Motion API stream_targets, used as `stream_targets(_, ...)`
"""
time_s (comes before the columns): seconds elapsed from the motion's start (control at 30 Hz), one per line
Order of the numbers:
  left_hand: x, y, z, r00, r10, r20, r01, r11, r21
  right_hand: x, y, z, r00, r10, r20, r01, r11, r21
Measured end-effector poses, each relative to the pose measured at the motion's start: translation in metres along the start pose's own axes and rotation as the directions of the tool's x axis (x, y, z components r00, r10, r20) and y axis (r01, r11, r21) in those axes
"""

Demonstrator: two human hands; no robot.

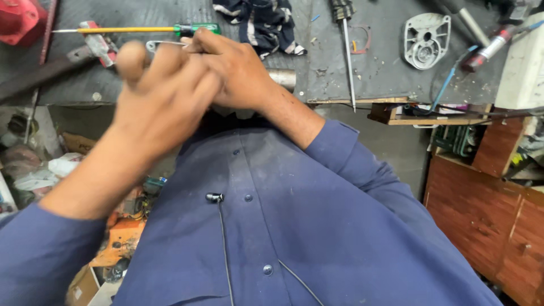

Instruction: The person assembles a small mechanical housing by inserting a gear and a cylindrical shaft, then uses a screwdriver and a wrench to tighten and adjust components. The person also handles a T-shaped metal rod and places the assembled unit on the workbench.

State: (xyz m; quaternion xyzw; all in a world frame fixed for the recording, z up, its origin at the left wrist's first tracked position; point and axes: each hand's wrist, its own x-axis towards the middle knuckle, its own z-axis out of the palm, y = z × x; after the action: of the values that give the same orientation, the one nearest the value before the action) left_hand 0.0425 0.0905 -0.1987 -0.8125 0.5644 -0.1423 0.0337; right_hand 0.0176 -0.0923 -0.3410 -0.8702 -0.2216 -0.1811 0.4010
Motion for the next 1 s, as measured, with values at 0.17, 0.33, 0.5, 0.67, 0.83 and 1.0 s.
stream_targets(0.17,-0.040,-0.021,0.020,0.932,0.093,-0.349,-0.135,0.986,-0.098,-0.002,-0.010,-0.015,1.000,-0.001,0.003,0.001,1.000,0.031)
stream_targets(0.33,-0.036,0.027,0.063,0.639,-0.742,-0.204,0.154,0.384,-0.911,0.001,-0.017,-0.028,0.985,0.140,0.098,-0.144,0.989,0.036)
stream_targets(0.5,-0.011,0.007,0.067,0.592,-0.682,0.429,0.145,-0.434,-0.889,-0.006,-0.015,-0.040,0.997,-0.014,0.079,0.009,0.998,0.065)
stream_targets(0.67,0.040,-0.015,0.021,0.845,-0.471,0.253,0.453,0.379,-0.807,-0.002,-0.015,-0.042,0.997,0.028,0.072,-0.027,1.000,-0.012)
stream_targets(0.83,0.006,0.010,0.010,0.940,0.002,-0.341,-0.063,0.984,-0.166,-0.004,-0.023,-0.044,0.957,0.238,0.167,-0.243,0.970,0.009)
stream_targets(1.0,-0.027,-0.042,0.067,0.785,0.193,-0.588,-0.482,0.787,-0.386,-0.009,-0.028,-0.047,0.993,0.096,0.073,-0.099,0.994,0.037)
